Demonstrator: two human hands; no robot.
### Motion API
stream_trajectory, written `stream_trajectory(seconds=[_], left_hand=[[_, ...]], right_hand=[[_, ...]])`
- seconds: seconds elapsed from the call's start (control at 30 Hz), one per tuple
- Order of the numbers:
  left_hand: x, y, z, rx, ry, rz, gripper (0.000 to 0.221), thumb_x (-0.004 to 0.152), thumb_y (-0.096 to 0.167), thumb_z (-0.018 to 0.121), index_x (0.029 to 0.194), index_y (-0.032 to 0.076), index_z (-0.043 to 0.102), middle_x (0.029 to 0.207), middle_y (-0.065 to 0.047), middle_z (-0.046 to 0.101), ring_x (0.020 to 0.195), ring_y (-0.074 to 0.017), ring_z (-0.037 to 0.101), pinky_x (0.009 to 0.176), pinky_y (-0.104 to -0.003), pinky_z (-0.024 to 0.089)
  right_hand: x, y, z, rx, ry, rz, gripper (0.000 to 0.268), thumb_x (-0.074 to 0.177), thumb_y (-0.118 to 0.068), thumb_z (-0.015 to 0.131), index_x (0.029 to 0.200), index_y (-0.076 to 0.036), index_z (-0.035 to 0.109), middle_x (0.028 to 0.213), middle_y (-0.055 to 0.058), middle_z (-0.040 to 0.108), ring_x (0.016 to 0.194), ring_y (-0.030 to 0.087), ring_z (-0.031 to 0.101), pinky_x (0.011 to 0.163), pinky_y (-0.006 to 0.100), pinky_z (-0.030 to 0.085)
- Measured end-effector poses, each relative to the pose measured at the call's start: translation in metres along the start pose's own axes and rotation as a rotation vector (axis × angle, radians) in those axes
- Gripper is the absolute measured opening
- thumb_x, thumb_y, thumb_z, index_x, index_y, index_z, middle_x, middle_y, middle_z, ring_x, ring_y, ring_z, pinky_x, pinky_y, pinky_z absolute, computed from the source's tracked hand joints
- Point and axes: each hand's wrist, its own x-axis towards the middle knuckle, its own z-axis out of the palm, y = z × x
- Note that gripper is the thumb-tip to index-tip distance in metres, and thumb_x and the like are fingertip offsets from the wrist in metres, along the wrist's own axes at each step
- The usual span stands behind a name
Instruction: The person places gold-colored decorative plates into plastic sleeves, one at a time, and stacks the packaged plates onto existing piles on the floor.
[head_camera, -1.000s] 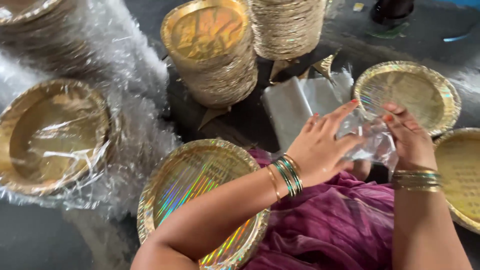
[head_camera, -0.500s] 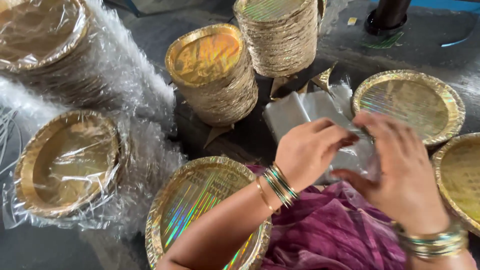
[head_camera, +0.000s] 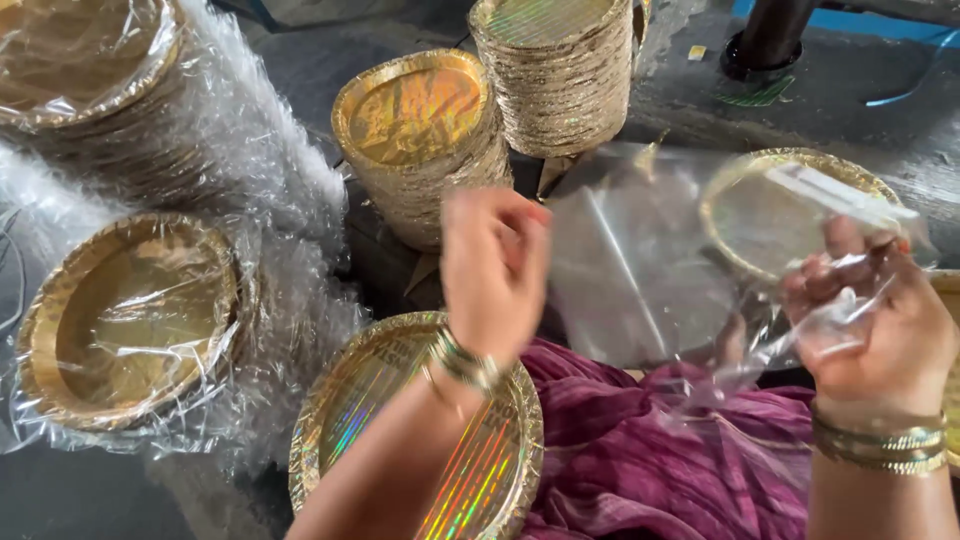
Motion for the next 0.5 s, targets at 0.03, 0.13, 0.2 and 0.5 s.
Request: stream_trajectory(seconds=[0.03,0.13,0.2,0.5], left_hand=[[-0.012,0.025,-0.004,-0.294,-0.192,-0.341,0.021,0.097,0.027,0.066,0.103,0.007,0.062,0.083,-0.006,0.06,0.072,-0.0279,0.057,0.068,-0.042,0.049],[-0.086,0.034,0.035,-0.041,-0.406,0.29,0.087,0.087,0.062,0.061,0.138,-0.007,0.046,0.131,-0.025,0.055,0.122,-0.0345,0.052,0.105,-0.046,0.047],[-0.106,0.02,0.075,0.083,-0.436,0.255,0.103,0.075,0.07,0.067,0.138,-0.008,0.045,0.132,-0.026,0.053,0.127,-0.0382,0.048,0.107,-0.05,0.044],[-0.058,-0.033,0.098,0.08,-0.609,-0.127,0.019,0.096,0.036,0.065,0.095,0.018,0.07,0.094,-0.002,0.072,0.087,-0.0248,0.07,0.076,-0.042,0.054]], right_hand=[[0.001,0.001,-0.003,0.191,-0.015,0.016,0.031,0.125,-0.027,0.039,0.111,-0.009,0.061,0.116,0.013,0.075,0.095,0.027,0.071,0.091,0.043,0.057],[0.001,-0.009,0.024,0.428,0.222,0.067,0.024,0.118,-0.019,0.038,0.117,-0.006,0.059,0.114,0.013,0.077,0.096,0.027,0.073,0.086,0.043,0.056],[0.005,-0.01,0.012,0.506,0.192,0.095,0.029,0.116,-0.018,0.038,0.125,0.0,0.06,0.109,0.015,0.073,0.093,0.029,0.071,0.085,0.043,0.057],[0.043,0.012,-0.113,-0.367,0.229,-0.492,0.024,0.117,-0.015,0.061,0.133,0.004,0.06,0.116,0.011,0.063,0.102,0.026,0.061,0.092,0.041,0.05]])
